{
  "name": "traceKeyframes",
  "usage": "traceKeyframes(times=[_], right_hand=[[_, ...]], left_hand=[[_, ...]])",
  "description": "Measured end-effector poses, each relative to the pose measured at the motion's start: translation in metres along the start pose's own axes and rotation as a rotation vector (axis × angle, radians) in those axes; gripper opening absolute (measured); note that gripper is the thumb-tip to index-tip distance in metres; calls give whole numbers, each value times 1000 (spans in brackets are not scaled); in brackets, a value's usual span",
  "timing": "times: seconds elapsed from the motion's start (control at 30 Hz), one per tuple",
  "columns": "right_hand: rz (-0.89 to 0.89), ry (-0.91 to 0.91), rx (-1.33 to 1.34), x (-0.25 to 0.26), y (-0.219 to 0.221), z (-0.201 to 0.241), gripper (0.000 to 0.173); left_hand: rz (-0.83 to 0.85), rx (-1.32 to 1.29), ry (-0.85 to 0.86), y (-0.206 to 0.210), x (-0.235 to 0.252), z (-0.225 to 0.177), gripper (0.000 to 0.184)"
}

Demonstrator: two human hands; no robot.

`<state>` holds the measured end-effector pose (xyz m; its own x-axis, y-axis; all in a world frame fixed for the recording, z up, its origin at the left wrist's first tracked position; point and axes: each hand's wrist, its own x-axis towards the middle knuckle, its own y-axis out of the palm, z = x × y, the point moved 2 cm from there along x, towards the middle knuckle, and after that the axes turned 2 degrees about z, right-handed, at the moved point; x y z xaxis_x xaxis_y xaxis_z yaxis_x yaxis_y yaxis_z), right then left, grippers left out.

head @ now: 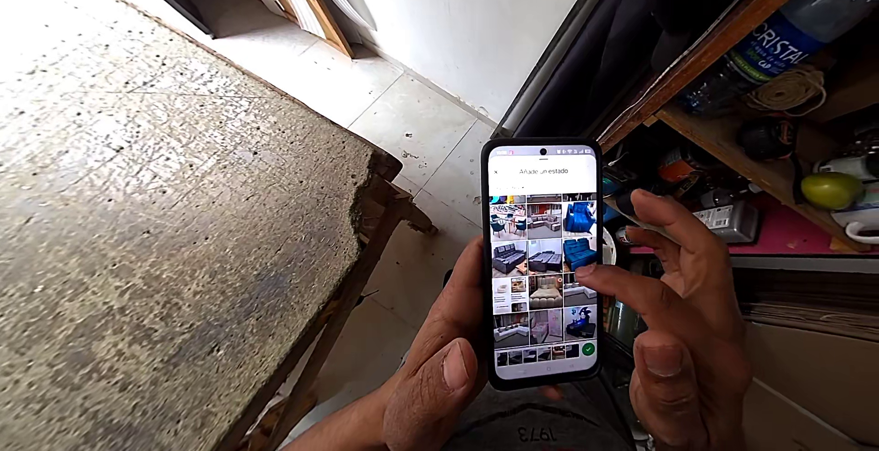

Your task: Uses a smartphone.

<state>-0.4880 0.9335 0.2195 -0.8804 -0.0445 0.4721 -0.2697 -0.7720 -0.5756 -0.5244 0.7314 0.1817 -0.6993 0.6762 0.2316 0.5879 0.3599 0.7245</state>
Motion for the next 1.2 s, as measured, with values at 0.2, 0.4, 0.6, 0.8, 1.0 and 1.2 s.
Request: traceKeyframes(times=[0.2, 0.4, 0.6, 0.8, 1.0, 1.2], right_hand=[[3, 22, -38, 1, 1, 0, 55], [18, -4, -30, 3, 1, 6, 53], [72, -39, -119, 7, 7, 8, 56], [89, -49, -135, 9, 10, 10, 53], [133, -74, -207, 15, 18, 16, 56], [132, -95, -242, 16, 22, 17, 56]], left_hand=[[-4, 10, -14, 1, -1, -1, 75], [-2, 29, 1, 0, -1, 0, 73], [-10, 61, 15, 0, -1, 0, 76], [-2, 67, 22, -1, -1, 1, 75], [-4, 144, 46, -3, 0, 4, 74], [-7, 175, 49, -5, 0, 6, 77]])
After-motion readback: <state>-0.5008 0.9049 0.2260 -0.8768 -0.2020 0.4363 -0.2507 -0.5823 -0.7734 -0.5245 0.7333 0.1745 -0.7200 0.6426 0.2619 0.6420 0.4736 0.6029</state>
